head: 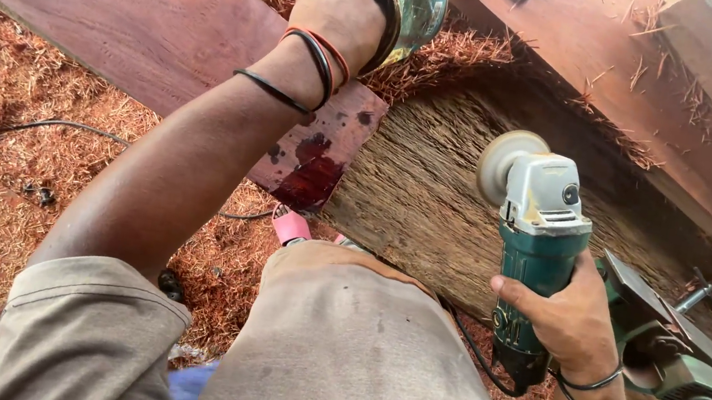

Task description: Preparing and polishing metal furniture hardware using an angle grinder and finishing material.

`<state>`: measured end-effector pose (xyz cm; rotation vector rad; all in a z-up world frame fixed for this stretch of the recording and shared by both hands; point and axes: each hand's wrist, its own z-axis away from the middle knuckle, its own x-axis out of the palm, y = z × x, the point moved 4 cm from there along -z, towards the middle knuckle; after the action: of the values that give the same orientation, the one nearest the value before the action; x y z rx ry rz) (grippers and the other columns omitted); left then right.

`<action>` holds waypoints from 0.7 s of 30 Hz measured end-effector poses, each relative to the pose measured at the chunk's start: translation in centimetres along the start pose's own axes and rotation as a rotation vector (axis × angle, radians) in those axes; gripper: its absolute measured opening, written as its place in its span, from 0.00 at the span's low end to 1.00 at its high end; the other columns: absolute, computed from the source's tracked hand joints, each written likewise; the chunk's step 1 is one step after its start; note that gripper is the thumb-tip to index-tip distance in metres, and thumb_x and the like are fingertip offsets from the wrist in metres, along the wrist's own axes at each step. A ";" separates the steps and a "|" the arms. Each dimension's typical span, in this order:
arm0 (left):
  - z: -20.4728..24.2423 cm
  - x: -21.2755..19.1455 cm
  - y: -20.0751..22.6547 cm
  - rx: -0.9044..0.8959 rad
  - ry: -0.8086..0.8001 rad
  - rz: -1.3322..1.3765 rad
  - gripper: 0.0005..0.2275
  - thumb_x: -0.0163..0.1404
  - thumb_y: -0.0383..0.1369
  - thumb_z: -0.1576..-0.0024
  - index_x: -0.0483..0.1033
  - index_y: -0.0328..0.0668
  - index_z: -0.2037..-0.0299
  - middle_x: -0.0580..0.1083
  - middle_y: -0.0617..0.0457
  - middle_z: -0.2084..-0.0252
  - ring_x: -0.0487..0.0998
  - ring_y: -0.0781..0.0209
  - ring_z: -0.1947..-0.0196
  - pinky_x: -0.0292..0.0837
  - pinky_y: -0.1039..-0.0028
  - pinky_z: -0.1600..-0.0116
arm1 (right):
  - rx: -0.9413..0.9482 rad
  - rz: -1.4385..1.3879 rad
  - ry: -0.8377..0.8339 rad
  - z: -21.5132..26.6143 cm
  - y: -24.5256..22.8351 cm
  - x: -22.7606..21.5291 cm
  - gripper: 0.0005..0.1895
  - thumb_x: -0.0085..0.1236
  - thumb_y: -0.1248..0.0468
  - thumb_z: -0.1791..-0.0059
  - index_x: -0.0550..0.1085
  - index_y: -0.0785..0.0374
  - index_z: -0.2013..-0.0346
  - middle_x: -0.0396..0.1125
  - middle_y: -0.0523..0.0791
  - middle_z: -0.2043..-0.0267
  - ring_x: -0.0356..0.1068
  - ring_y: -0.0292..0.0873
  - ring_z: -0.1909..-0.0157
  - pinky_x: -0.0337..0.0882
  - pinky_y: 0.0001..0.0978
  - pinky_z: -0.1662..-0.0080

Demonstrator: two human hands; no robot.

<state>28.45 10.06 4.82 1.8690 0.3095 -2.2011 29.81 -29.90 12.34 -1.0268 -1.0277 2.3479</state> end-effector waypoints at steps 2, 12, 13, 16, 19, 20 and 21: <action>-0.1 0.1 -0.1 -0.001 -0.017 0.008 0.08 0.50 0.32 0.40 0.84 0.46 0.61 0.81 0.45 0.60 0.83 0.52 0.61 0.79 0.63 0.60 | 0.000 -0.015 -0.006 0.1 -0.1 0.0 0.40 0.76 0.59 0.68 0.70 0.66 0.45 0.72 0.44 0.54 0.72 0.39 0.54 0.73 0.34 0.50; -0.3 0.7 -0.2 0.008 -0.046 0.037 0.08 0.50 0.33 0.39 0.84 0.44 0.62 0.81 0.45 0.61 0.83 0.51 0.61 0.79 0.62 0.60 | 0.002 -0.034 0.002 0.5 0.4 -0.1 0.40 0.76 0.59 0.67 0.69 0.66 0.45 0.72 0.44 0.53 0.72 0.38 0.53 0.73 0.34 0.50; -0.3 0.9 -0.2 0.007 -0.046 0.037 0.08 0.50 0.33 0.39 0.84 0.44 0.62 0.81 0.45 0.61 0.83 0.51 0.61 0.79 0.62 0.60 | 0.002 -0.034 0.002 0.5 0.6 -0.1 0.40 0.76 0.59 0.67 0.69 0.66 0.45 0.72 0.44 0.53 0.72 0.38 0.53 0.73 0.34 0.50; -0.1 0.9 -0.4 0.000 -0.034 0.027 0.09 0.50 0.34 0.38 0.84 0.44 0.62 0.81 0.45 0.61 0.83 0.52 0.62 0.79 0.62 0.60 | 0.024 -0.050 0.004 0.5 0.8 -0.2 0.41 0.76 0.58 0.68 0.69 0.67 0.45 0.72 0.45 0.54 0.72 0.39 0.53 0.73 0.34 0.50; 0.0 0.5 -0.2 0.003 -0.020 0.035 0.08 0.50 0.34 0.38 0.84 0.44 0.63 0.81 0.45 0.62 0.83 0.52 0.62 0.79 0.63 0.60 | 0.012 -0.037 -0.016 0.6 0.5 -0.1 0.39 0.76 0.57 0.67 0.70 0.68 0.46 0.73 0.45 0.54 0.73 0.39 0.53 0.74 0.34 0.49; 0.0 0.4 -0.2 -0.001 -0.030 0.041 0.08 0.50 0.34 0.38 0.83 0.44 0.63 0.81 0.45 0.62 0.83 0.52 0.63 0.79 0.63 0.60 | 0.015 -0.026 -0.006 0.6 0.6 -0.2 0.40 0.76 0.57 0.67 0.70 0.68 0.46 0.73 0.45 0.54 0.72 0.39 0.53 0.74 0.34 0.50; 0.0 0.4 -0.2 -0.007 -0.041 0.048 0.08 0.50 0.34 0.38 0.83 0.43 0.63 0.81 0.45 0.62 0.83 0.53 0.63 0.79 0.63 0.60 | 0.019 -0.015 0.002 0.6 0.7 -0.2 0.41 0.76 0.56 0.68 0.69 0.68 0.45 0.72 0.45 0.54 0.72 0.39 0.53 0.73 0.34 0.50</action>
<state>28.27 10.25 4.46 1.8060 0.2624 -2.2007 29.43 -30.74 12.23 -1.0104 -1.0070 2.3402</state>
